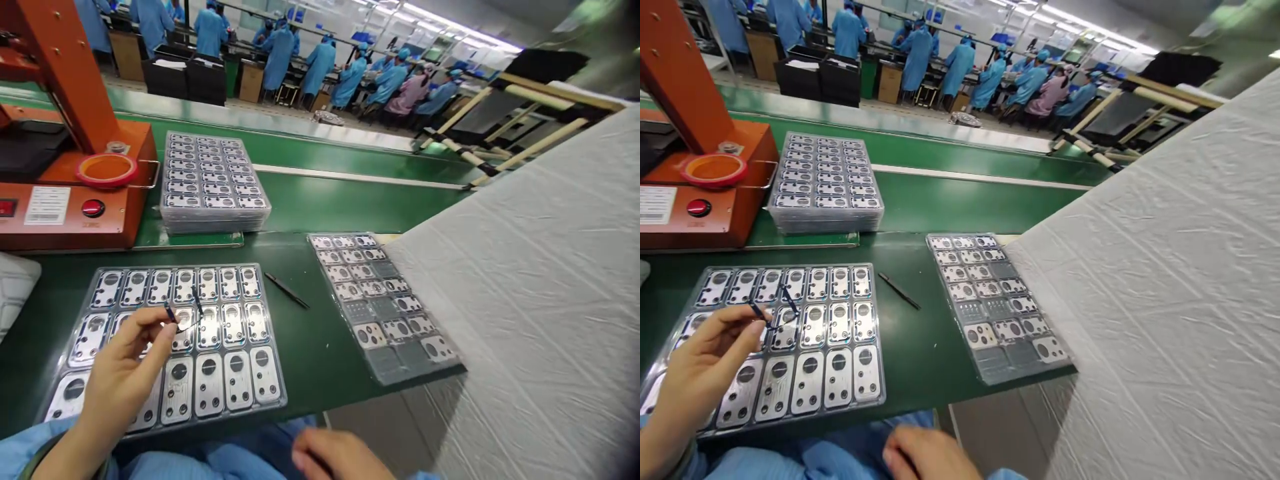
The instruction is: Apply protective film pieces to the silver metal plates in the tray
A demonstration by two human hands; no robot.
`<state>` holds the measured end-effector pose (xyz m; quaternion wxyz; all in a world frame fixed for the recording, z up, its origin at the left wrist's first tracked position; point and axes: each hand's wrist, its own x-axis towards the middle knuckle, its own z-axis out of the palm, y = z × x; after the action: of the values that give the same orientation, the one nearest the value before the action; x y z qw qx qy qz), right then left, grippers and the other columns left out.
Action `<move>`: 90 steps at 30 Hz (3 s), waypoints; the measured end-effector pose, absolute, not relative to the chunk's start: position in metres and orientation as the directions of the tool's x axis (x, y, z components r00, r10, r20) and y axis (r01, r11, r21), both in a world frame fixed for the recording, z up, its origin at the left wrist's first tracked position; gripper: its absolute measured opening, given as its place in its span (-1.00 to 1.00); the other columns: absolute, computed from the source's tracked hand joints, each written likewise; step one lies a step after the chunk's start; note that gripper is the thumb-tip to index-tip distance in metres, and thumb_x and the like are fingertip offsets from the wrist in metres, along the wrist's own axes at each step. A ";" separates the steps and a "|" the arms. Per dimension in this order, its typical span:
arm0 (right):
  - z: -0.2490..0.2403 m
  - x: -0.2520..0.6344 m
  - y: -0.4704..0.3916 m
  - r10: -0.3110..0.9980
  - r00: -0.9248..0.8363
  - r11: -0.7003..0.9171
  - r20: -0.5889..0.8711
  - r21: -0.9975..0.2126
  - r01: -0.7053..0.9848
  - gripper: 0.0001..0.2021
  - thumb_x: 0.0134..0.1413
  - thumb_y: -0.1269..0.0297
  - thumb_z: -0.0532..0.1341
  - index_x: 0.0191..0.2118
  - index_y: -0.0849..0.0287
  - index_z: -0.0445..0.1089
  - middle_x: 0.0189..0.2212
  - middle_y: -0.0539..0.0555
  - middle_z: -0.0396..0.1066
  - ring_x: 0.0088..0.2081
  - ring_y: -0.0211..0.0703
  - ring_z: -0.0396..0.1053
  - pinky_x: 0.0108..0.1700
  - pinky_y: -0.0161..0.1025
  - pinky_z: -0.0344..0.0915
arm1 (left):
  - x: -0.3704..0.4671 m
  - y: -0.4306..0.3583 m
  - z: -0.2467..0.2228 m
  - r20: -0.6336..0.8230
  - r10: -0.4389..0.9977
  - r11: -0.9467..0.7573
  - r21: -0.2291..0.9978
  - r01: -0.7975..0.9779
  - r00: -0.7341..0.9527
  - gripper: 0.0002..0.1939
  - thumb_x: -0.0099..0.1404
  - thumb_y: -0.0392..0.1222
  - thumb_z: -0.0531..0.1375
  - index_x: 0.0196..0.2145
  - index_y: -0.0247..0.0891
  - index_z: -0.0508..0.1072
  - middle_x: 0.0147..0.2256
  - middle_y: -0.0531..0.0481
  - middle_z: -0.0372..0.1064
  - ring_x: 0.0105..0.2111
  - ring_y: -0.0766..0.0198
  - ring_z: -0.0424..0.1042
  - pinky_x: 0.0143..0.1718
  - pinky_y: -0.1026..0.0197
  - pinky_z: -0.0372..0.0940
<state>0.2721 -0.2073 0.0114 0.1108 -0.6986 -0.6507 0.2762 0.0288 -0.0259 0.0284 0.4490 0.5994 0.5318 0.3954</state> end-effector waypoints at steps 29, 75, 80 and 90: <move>0.013 0.222 -0.095 0.983 0.174 -0.103 -0.049 -0.944 0.314 -0.76 0.11 0.16 0.19 -0.17 0.17 0.43 -0.41 0.06 0.44 -0.42 -0.22 0.39 -0.39 -0.29 0.37 | 0.034 -0.046 0.007 -0.157 0.935 0.131 0.986 0.104 0.317 -0.79 0.20 -0.08 0.21 -0.29 -0.27 0.37 -0.50 0.07 0.30 -0.54 0.39 0.26 -0.48 0.31 0.23; 0.002 0.265 -0.122 0.923 0.328 -0.288 -0.203 -0.928 0.236 -0.74 0.04 0.10 0.22 -0.48 0.20 0.38 -0.61 -0.04 0.27 -0.56 -0.31 0.18 -0.52 -0.35 0.16 | 0.101 -0.055 0.009 0.007 0.883 -0.205 0.905 0.373 0.470 -0.89 0.23 -0.22 0.18 -0.44 -0.26 0.45 -0.29 -0.06 0.29 -0.37 0.33 0.31 -0.42 0.27 0.25; -0.007 0.267 -0.121 0.927 0.315 -0.302 -0.205 -0.906 0.297 -0.77 0.07 0.16 0.18 -0.49 0.19 0.36 -0.62 -0.07 0.21 -0.57 -0.33 0.14 -0.52 -0.36 0.11 | 0.101 -0.055 -0.002 0.048 0.852 -0.323 0.833 0.450 0.521 -0.87 0.25 -0.26 0.15 -0.43 -0.28 0.46 -0.20 -0.11 0.25 -0.28 0.28 0.35 -0.36 0.23 0.28; -0.009 0.264 -0.122 0.938 0.269 -0.308 -0.218 -0.882 0.358 -0.80 0.08 0.21 0.17 -0.50 0.18 0.33 -0.69 -0.12 0.09 -0.62 -0.37 0.05 -0.54 -0.37 0.08 | 0.101 -0.053 -0.001 0.110 0.814 -0.424 0.784 0.454 0.570 -0.89 0.23 -0.30 0.16 -0.46 -0.30 0.41 -0.31 -0.04 0.24 -0.35 0.35 0.32 -0.43 0.30 0.26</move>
<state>0.2644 -0.1216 -0.0089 0.3685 -0.7063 -0.4587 0.3937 0.1010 -0.0529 -0.0013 0.3657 0.8069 0.3929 0.2464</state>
